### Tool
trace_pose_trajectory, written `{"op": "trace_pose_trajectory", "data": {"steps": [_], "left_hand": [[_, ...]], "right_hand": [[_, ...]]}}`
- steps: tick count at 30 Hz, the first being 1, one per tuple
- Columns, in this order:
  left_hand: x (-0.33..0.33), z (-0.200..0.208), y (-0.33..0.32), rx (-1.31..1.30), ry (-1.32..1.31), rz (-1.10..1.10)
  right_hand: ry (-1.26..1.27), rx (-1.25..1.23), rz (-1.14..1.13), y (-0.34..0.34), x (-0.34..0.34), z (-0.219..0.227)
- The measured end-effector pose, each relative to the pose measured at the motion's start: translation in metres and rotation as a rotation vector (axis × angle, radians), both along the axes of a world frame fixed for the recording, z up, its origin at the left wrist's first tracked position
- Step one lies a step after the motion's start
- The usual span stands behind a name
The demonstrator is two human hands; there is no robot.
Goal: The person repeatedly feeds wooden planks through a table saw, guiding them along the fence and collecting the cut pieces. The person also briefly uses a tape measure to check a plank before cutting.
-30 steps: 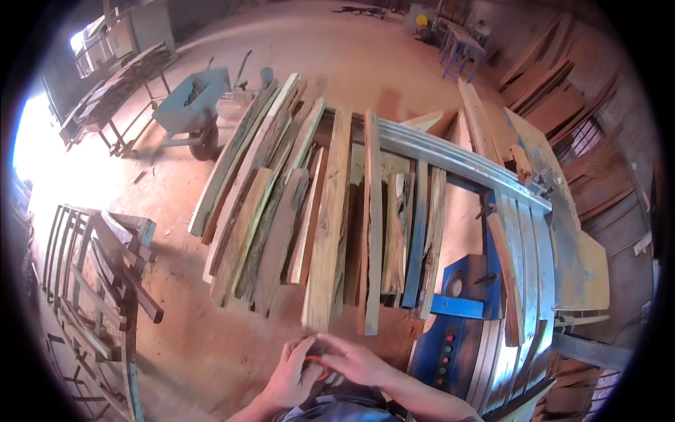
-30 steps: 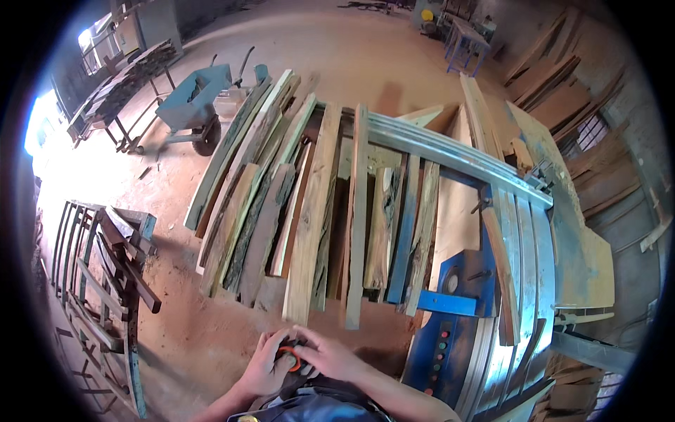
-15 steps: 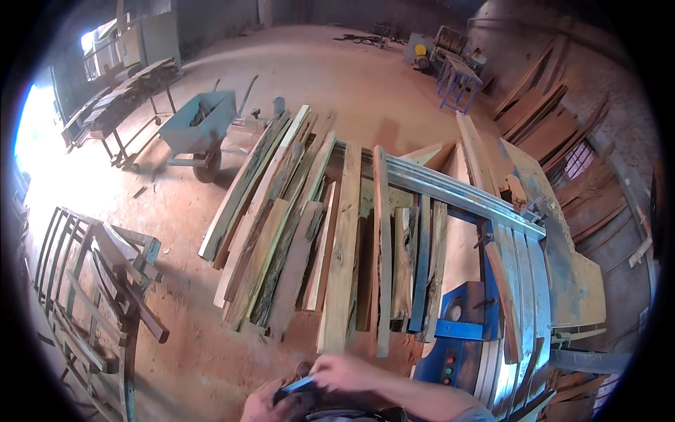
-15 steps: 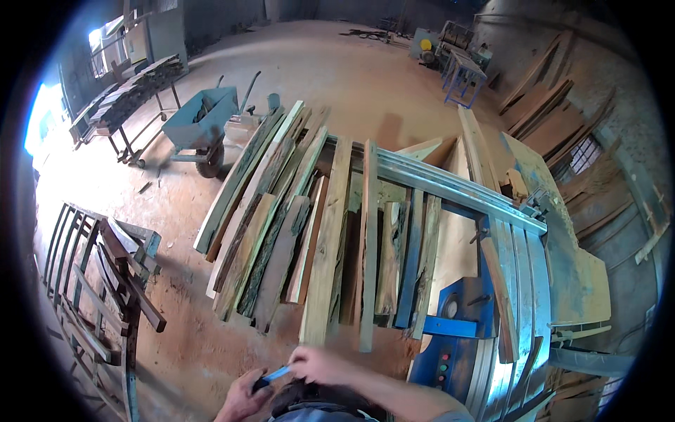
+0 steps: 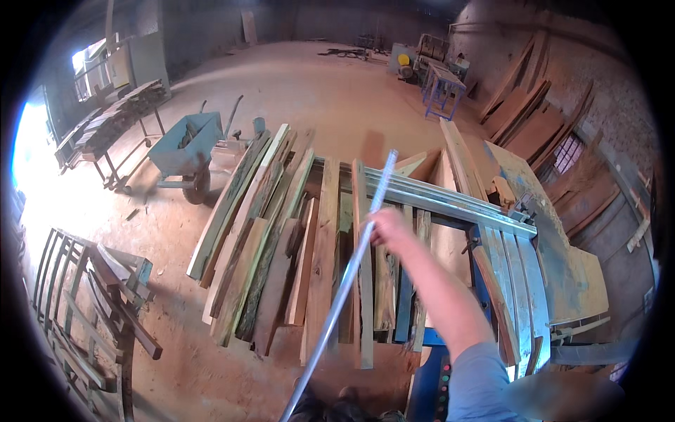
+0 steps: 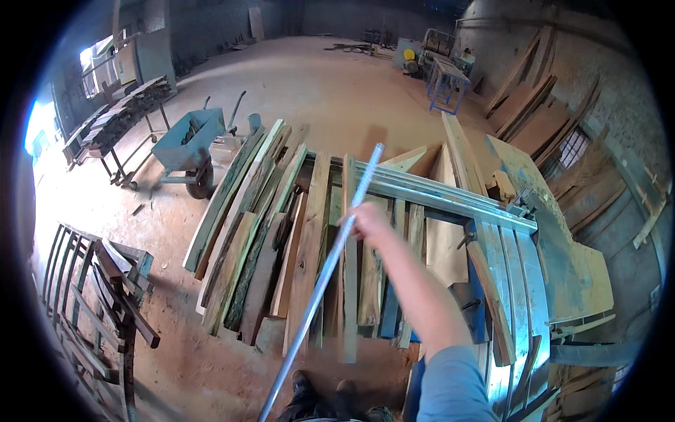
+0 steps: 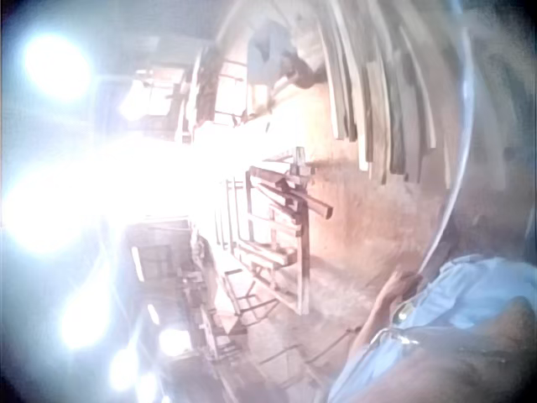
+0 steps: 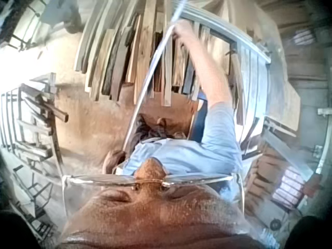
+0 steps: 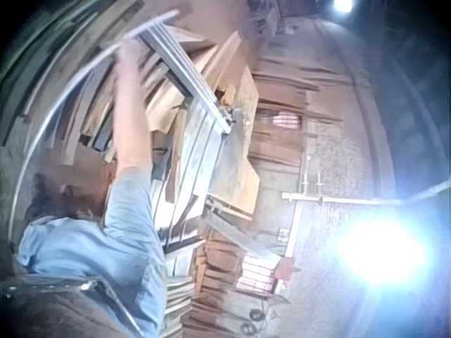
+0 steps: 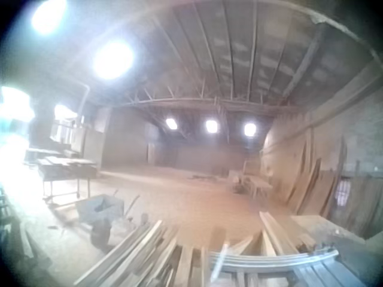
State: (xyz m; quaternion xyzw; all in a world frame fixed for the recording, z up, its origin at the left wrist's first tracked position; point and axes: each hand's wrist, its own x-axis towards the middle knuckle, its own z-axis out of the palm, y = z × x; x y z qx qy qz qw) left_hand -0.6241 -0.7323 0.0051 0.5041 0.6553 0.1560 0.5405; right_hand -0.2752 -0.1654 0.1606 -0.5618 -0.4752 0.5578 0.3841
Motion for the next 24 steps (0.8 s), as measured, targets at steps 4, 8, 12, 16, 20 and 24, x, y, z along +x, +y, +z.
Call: {"op": "trace_pose_trajectory", "data": {"steps": [4,8,12,16,20,24], "left_hand": [[0.045,0.020,0.076,-0.091,-0.288,0.265],[0.093,0.075,0.132,0.006,-0.201,0.199],[0.092,0.062,0.116,0.187,-0.006,-0.192],[0.112,0.061,0.109,-0.356,-0.382,0.335],[0.118,0.077,0.116,-0.285,-0.288,0.390],[0.119,0.067,0.110,-0.302,-0.281,0.373]], "right_hand": [[0.015,-0.123,0.159,-0.047,-0.072,-0.063],[-0.163,-0.065,0.171,-0.055,-0.089,-0.104],[-0.419,-0.004,0.275,-0.060,-0.091,-0.086],[-0.464,0.086,0.342,-0.070,-0.067,-0.107],[-0.411,-0.027,0.318,-0.084,-0.079,-0.090],[-0.402,0.007,0.357,-0.089,-0.080,-0.091]]}}
